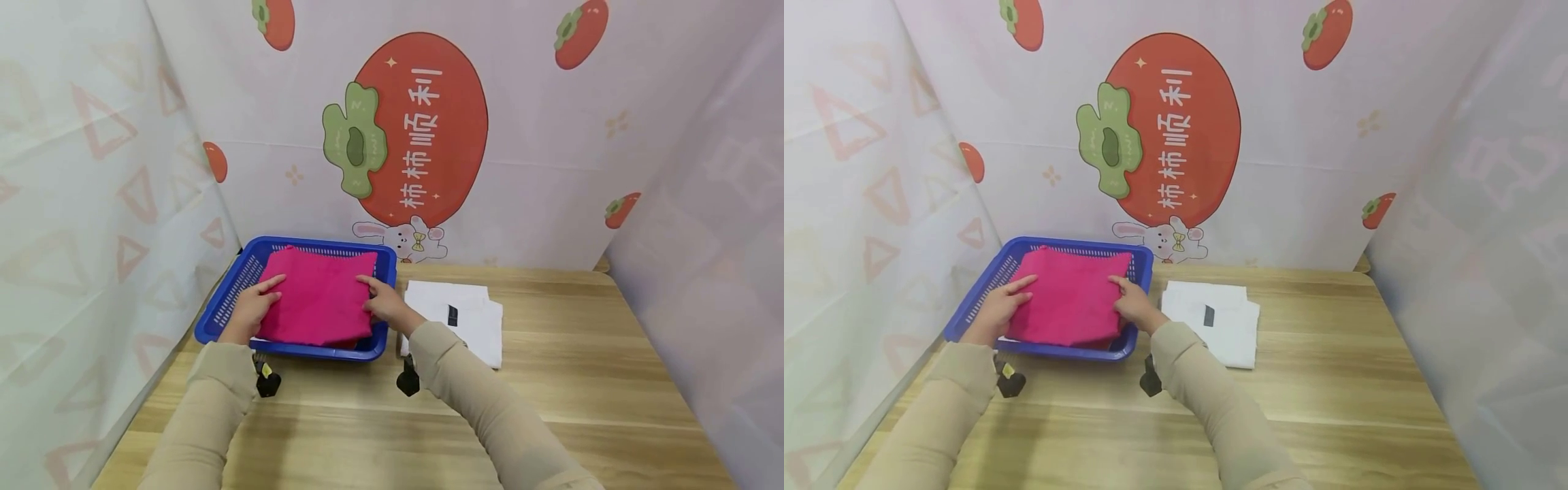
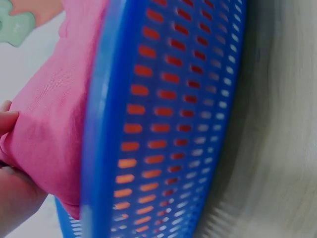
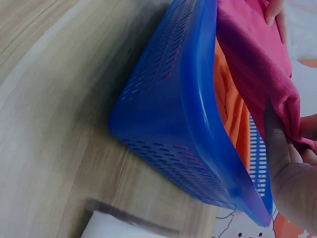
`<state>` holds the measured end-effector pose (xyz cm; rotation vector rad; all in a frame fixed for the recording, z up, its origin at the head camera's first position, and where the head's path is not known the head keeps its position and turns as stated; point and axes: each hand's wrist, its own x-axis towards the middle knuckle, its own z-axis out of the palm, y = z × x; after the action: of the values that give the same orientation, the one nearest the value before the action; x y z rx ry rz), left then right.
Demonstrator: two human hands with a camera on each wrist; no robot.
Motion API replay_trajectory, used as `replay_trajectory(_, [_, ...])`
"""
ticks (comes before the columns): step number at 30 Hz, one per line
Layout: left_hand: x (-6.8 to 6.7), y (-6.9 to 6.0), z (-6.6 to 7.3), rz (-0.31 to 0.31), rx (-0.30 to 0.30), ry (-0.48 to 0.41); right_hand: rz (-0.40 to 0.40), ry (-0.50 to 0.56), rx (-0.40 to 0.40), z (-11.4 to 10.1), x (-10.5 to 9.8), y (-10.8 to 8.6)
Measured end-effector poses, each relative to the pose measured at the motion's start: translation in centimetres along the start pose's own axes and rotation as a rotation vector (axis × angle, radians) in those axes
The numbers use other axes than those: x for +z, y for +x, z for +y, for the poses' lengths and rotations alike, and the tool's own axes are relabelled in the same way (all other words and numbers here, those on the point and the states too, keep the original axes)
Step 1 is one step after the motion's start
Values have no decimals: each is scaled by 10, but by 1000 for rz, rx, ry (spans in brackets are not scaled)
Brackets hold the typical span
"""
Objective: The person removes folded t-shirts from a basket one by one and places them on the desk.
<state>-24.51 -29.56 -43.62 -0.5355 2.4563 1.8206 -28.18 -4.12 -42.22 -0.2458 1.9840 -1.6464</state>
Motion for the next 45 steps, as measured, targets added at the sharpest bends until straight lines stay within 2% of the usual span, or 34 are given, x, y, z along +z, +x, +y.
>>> replay_trajectory(4, [3, -9, 11, 0, 23, -5, 2, 15, -23, -1, -7, -7])
replay_trajectory(15, [20, -33, 29, -45, 18, -123, 40, 10, -56, -4, -29, -25])
replay_trajectory(19, [28, -39, 35, -62, 47, -160, 45, 19, -54, -5, -38, -34])
replay_trajectory(24, [40, -44, 39, -101, 58, -189, 65, 11, -66, -4, -51, -48])
replay_trajectory(30, [55, -53, 40, -92, 92, -168, 63, -13, -68, 2, -64, -59])
replay_trajectory(45, [103, -61, 46, -105, 146, -215, 96, -82, -101, 18, -100, -91])
